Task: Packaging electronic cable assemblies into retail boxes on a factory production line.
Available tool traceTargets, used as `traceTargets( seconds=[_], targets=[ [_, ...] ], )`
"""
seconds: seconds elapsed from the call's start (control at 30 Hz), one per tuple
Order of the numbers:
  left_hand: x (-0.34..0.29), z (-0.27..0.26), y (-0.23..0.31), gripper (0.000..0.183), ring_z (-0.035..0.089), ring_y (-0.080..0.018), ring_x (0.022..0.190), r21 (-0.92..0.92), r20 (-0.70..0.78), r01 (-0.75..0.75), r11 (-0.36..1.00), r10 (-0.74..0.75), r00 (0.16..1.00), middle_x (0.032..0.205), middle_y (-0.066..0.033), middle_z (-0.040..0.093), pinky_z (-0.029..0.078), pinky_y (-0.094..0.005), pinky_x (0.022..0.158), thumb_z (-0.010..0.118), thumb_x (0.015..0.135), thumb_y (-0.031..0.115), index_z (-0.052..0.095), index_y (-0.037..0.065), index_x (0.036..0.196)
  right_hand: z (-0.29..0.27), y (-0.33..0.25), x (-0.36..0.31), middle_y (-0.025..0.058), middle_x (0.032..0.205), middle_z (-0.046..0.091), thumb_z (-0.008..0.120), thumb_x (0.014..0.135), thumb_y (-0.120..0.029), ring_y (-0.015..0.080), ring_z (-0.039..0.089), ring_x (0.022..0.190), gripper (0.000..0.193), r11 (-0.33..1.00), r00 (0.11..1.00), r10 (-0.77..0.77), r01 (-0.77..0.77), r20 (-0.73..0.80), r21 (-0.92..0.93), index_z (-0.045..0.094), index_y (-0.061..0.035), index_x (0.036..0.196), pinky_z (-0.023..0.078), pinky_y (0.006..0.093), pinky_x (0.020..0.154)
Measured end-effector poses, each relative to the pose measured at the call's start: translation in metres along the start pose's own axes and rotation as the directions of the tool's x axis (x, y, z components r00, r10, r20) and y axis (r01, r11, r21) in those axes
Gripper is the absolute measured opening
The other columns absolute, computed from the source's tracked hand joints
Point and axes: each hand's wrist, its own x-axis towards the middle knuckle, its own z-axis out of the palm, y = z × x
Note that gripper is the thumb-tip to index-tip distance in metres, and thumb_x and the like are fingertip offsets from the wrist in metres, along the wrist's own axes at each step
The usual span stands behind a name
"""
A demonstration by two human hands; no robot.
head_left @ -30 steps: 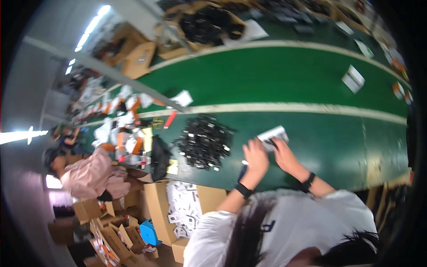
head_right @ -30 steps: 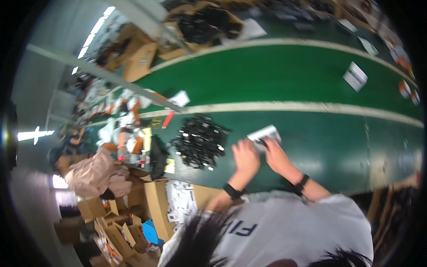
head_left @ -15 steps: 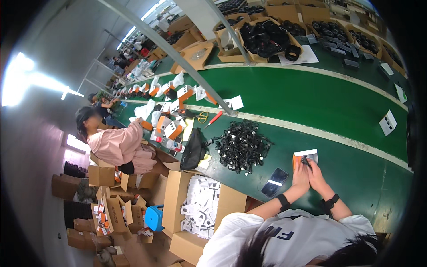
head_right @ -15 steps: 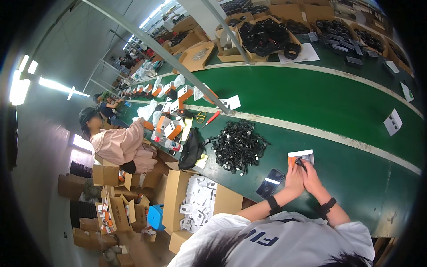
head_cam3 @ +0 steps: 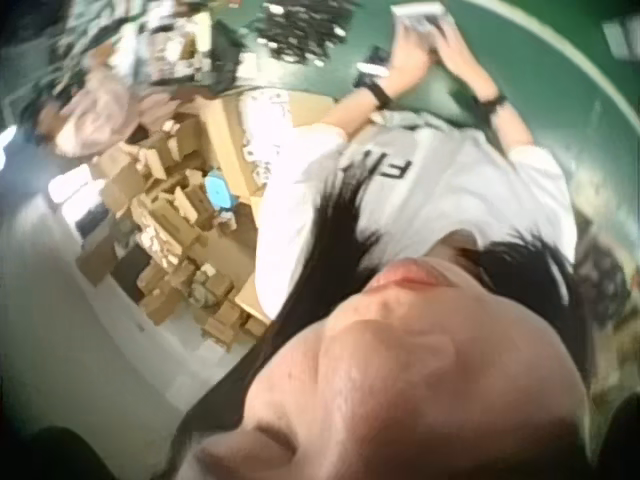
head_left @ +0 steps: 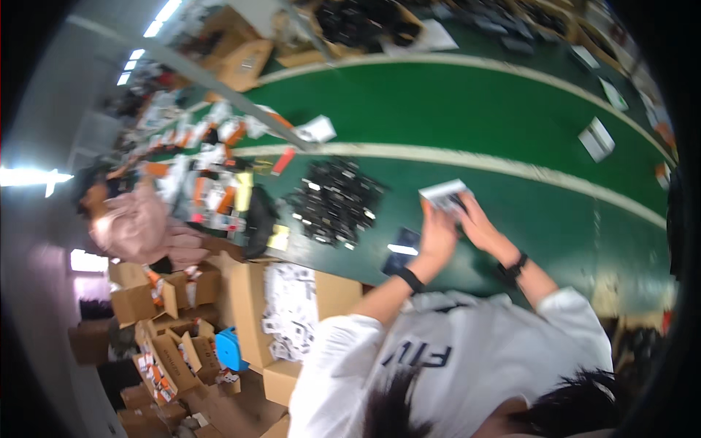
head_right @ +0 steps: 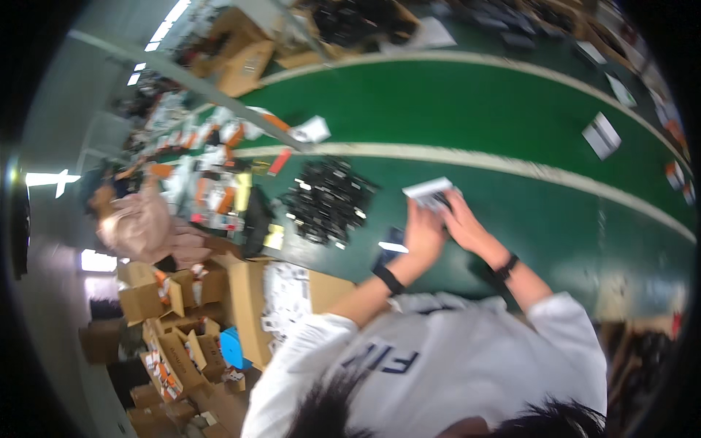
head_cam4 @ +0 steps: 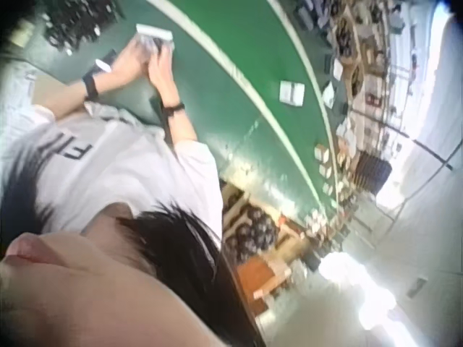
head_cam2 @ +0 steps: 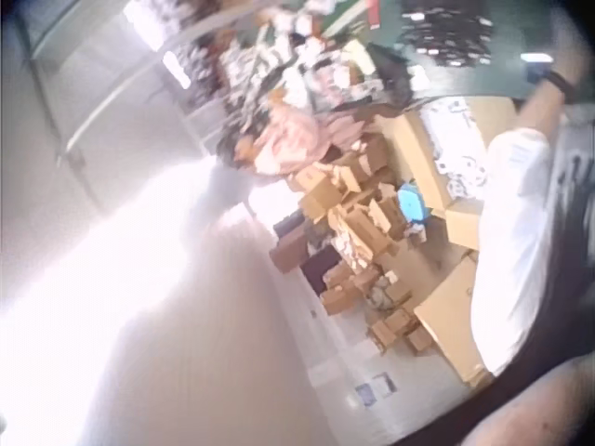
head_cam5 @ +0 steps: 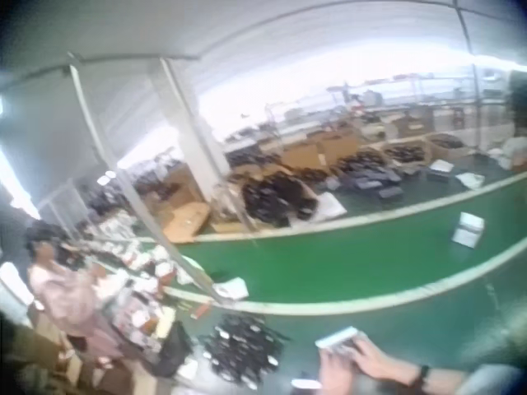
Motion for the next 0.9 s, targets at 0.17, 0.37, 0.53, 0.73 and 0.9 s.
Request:
traceTargets(
  seconds=[0.17, 0.37, 0.53, 0.73, 0.9],
  targets=[
    [0.0, -0.009, -0.004, 0.058, 0.041, -0.031, 0.114, 0.07, 0.253, 0.009, 0.998, -0.026, 0.967, 0.108, -0.0165, 0.053, 0.01, -0.0586, 0.104, 0.062, 0.074, 0.032, 0.047, -0.004, 0.117, -0.021, -0.012, 0.021, 0.0232, 0.109, 0.045, 0.043, 0.087, -0.016, 0.0372, 0.045, 0.105, 0.028, 0.968, 0.967, -0.153, 0.188, 0.204, -0.165, 0.05, 0.0056, 0.104, 0.039, 0.0413, 0.089],
    [-0.006, -0.007, 0.003, 0.057, 0.034, -0.0278, 0.12, 0.028, 0.3, 0.085, 0.996, -0.089, 0.95, 0.115, -0.0158, 0.047, 0.008, -0.0634, 0.101, 0.057, 0.078, 0.031, 0.042, 0.0, 0.124, -0.033, 0.002, 0.053, 0.0188, 0.096, 0.055, 0.056, 0.075, -0.009, 0.0332, 0.054, 0.092, 0.022, 0.781, 0.885, -0.262, 0.429, 0.386, -0.454, 0.057, 0.0025, 0.094, 0.047, 0.0404, 0.074],
    [-0.014, -0.007, 0.002, 0.058, 0.033, -0.0274, 0.121, 0.007, 0.321, 0.126, 0.992, -0.122, 0.939, 0.117, -0.0133, 0.045, 0.009, -0.0648, 0.099, 0.057, 0.079, 0.03, 0.038, 0.003, 0.127, -0.018, 0.006, 0.064, 0.0155, 0.083, 0.062, 0.058, 0.075, -0.012, 0.0339, 0.058, 0.076, 0.021, 0.939, 0.92, -0.189, 0.272, 0.343, -0.211, 0.059, -0.0036, 0.095, 0.047, 0.0406, 0.067],
    [-0.02, -0.005, -0.002, 0.06, 0.035, -0.0276, 0.12, -0.044, 0.306, 0.142, 0.989, -0.122, 0.944, 0.12, -0.0113, 0.044, 0.009, -0.0656, 0.098, 0.058, 0.078, 0.027, 0.035, 0.004, 0.129, -0.013, 0.011, 0.063, 0.0121, 0.067, 0.052, 0.057, 0.072, -0.013, 0.0308, 0.056, 0.071, 0.008, 0.78, 0.838, -0.448, 0.537, 0.312, -0.322, 0.056, -0.0059, 0.077, 0.045, 0.0403, 0.062],
    [-0.017, -0.004, -0.006, 0.057, 0.037, -0.0297, 0.119, -0.177, 0.292, 0.163, 0.971, -0.107, 0.951, 0.125, -0.0164, 0.037, 0.009, -0.0648, 0.098, 0.057, 0.078, 0.019, 0.035, 0.004, 0.129, -0.014, 0.008, 0.079, 0.0118, 0.076, 0.052, 0.056, 0.071, -0.008, 0.0304, 0.056, 0.075, 0.008, 0.676, 0.759, -0.479, 0.639, 0.44, -0.367, 0.057, -0.0028, 0.077, 0.046, 0.0393, 0.063]
  ],
)
